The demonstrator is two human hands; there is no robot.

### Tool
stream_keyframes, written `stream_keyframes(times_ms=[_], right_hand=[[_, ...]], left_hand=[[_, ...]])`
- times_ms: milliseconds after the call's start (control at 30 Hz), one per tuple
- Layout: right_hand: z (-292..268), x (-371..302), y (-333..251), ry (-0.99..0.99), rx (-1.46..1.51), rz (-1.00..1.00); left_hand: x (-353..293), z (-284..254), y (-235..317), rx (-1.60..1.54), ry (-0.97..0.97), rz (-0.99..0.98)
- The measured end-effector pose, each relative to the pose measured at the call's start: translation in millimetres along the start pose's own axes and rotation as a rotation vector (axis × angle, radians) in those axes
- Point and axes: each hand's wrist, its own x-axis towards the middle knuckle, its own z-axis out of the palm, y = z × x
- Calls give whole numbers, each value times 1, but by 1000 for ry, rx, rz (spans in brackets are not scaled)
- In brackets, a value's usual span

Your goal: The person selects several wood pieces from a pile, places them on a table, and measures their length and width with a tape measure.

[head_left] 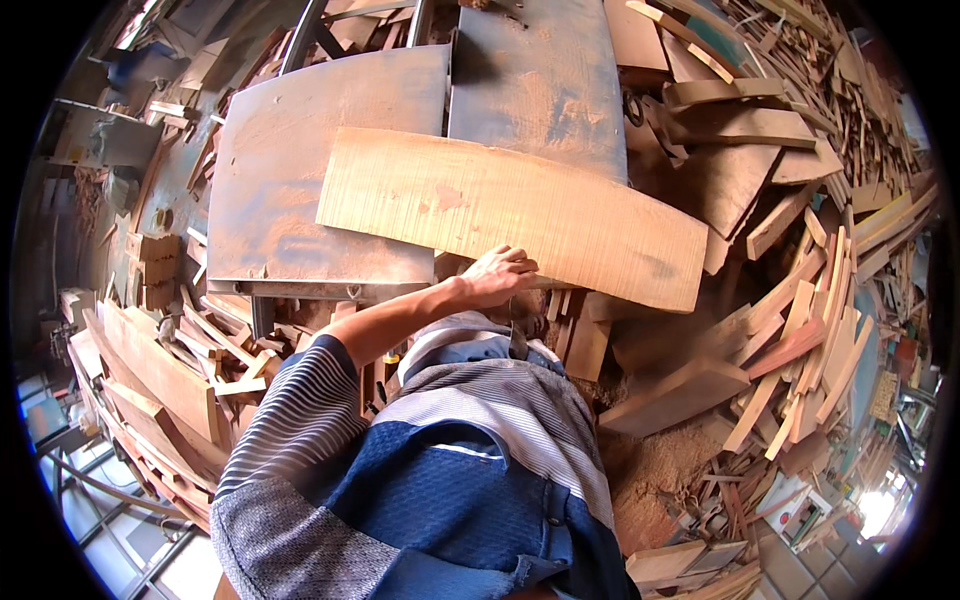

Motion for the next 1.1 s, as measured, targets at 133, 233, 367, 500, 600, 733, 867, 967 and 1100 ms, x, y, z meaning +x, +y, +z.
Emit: stream_keyframes(times_ms=[133,233,367,500,600,733,867,967,1100], right_hand=[[4,5,2,-14,-9,-9],[3,9,5,-13,-16,-11],[7,11,5,-23,-12,-13],[7,12,8,-19,-17,-11],[7,12,6,-28,-23,-16],[7,13,6,-27,-31,-12],[9,12,6,-29,-40,-7],[11,12,4,-30,-47,-8],[13,11,3,-29,-48,-9]], left_hand=[[0,13,-4,8,107,-97],[-2,11,-8,2,53,-194],[-22,-1,-31,142,-50,-372],[-24,-32,-59,283,61,-630],[-41,-38,-89,248,136,-647],[-39,-41,-95,130,113,-617],[-35,-42,-91,96,139,-623],[-32,-38,-89,169,155,-645],[-27,-37,-86,216,169,-663]])
